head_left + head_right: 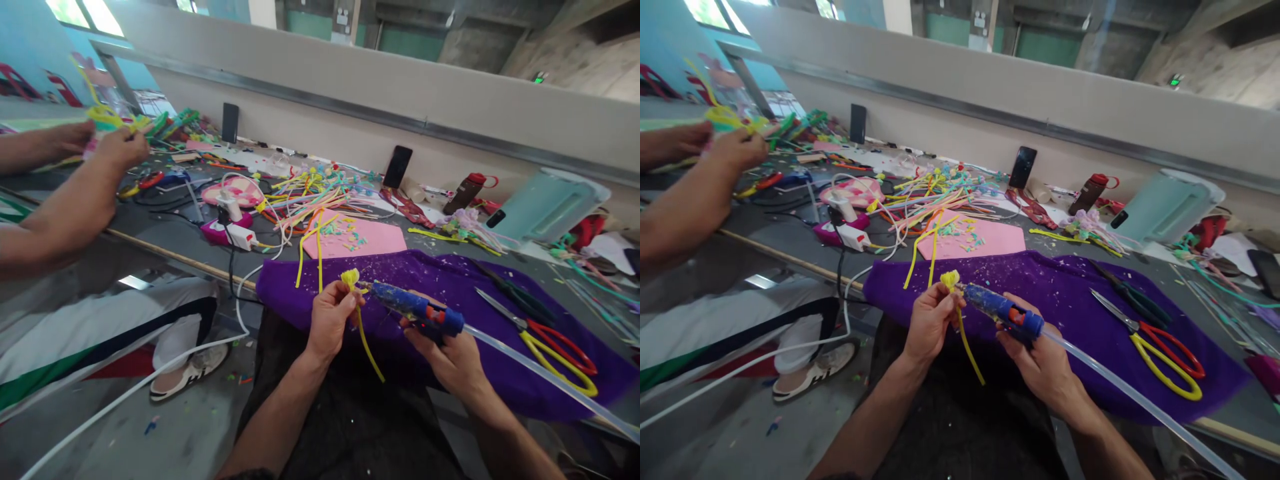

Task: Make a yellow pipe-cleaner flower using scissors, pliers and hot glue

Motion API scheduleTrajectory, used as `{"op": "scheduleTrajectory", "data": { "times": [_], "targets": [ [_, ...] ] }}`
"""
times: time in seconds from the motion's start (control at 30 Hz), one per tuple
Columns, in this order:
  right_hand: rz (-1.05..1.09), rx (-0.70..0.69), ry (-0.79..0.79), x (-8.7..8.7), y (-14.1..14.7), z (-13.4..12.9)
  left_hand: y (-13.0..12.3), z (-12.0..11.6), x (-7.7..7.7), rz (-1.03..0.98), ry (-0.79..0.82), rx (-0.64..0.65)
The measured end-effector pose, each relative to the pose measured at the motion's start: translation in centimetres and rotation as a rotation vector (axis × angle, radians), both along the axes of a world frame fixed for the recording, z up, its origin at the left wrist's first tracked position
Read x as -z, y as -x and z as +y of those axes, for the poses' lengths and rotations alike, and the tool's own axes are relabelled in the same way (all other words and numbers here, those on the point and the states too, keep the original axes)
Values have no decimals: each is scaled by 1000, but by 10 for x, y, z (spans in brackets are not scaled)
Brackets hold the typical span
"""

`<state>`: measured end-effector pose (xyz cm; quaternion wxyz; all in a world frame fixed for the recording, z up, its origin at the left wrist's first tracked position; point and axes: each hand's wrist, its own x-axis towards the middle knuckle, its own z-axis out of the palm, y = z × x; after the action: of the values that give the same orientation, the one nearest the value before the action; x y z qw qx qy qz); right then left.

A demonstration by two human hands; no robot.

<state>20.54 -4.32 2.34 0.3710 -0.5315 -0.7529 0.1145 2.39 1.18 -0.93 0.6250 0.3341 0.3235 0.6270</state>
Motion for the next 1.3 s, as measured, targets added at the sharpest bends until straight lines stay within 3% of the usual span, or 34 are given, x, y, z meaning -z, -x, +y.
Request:
{"op": "scheduleTrajectory", "data": {
  "times": [0.5, 1.3],
  "targets": [
    [-44, -10, -94, 8, 2, 1, 0, -1, 0, 25, -13, 11],
    [-59, -59, -60, 10, 3, 2, 0, -2, 1, 18, -1, 13]
  ]
}}
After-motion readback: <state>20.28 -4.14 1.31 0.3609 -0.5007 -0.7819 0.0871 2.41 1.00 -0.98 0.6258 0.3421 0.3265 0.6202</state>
